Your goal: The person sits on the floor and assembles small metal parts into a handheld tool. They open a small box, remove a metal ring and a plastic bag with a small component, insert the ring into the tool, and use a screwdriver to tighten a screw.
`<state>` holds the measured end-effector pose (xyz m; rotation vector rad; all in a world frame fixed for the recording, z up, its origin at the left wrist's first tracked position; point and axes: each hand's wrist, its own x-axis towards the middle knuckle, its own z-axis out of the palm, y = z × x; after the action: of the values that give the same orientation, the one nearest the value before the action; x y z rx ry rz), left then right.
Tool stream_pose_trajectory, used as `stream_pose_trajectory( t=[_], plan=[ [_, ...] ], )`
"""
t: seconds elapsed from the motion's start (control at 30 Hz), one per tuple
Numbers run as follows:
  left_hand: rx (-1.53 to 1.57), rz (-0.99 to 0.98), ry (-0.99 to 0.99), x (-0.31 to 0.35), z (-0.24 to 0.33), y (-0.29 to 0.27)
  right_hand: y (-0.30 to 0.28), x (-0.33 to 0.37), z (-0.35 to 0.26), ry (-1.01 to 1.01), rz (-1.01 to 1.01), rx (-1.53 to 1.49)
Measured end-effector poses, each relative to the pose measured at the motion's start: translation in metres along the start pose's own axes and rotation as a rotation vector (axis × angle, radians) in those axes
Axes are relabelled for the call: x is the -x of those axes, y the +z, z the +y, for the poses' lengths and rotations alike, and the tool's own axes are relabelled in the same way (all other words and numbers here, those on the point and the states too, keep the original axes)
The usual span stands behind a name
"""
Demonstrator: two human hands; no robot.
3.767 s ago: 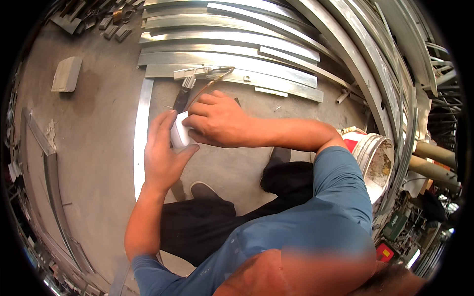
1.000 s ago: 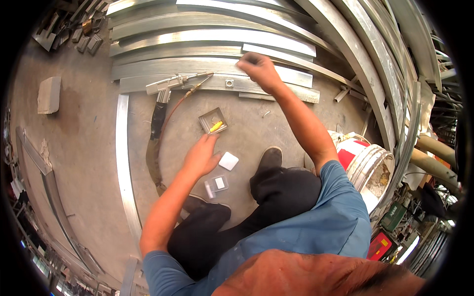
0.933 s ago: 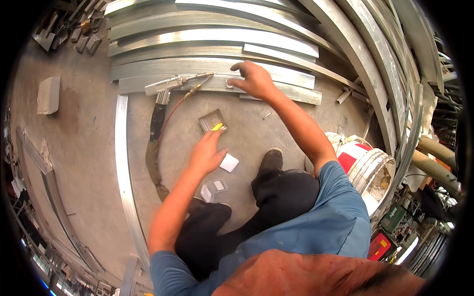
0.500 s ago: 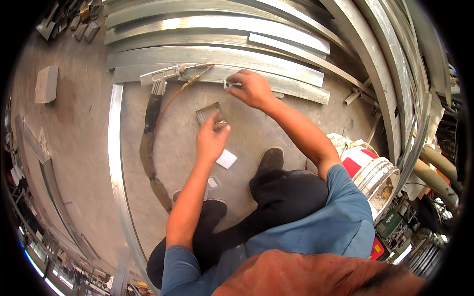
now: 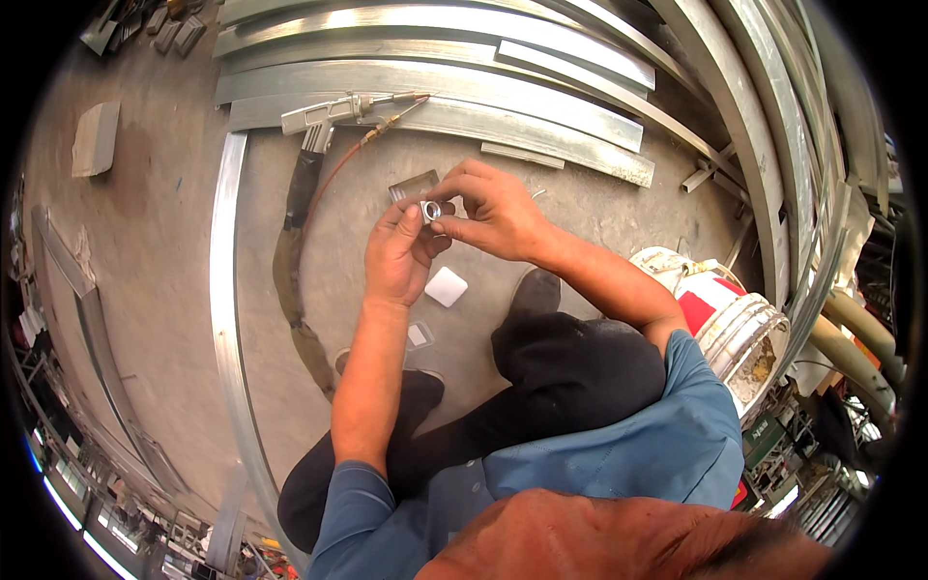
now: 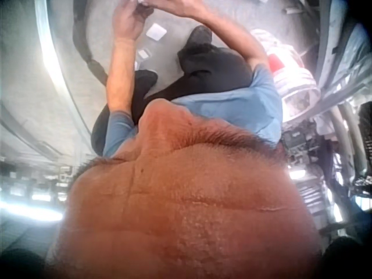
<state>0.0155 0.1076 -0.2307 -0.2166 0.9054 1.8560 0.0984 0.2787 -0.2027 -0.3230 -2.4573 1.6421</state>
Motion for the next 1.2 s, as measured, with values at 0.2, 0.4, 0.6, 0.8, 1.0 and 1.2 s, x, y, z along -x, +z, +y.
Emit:
stream_pose_trajectory(
  t=[0.2,0.4,0.6,0.8,1.0,1.2],
  plan=[
    [0.008,-0.05,0.008,0.005,0.0,-0.004,0.005,0.005,-0.01,0.007,0.028,-0.024],
    [0.053,-0.094,0.041,0.01,0.001,-0.001,0.003,0.008,-0.023,0.056,0.031,-0.016],
    [0.062,-0.123,0.052,0.014,0.002,0.0,0.002,0.01,-0.031,0.015,0.039,-0.055],
    [0.06,-0.157,0.068,0.015,0.004,0.004,-0.002,0.012,-0.035,0.006,0.05,-0.036],
    [0.037,-0.156,0.075,0.016,0.004,0.004,-0.005,0.012,-0.04,-0.054,0.055,-0.029],
    [0.034,-0.167,0.085,0.018,0.005,0.008,0.0,0.014,-0.031,-0.14,0.07,-0.01]
  ],
)
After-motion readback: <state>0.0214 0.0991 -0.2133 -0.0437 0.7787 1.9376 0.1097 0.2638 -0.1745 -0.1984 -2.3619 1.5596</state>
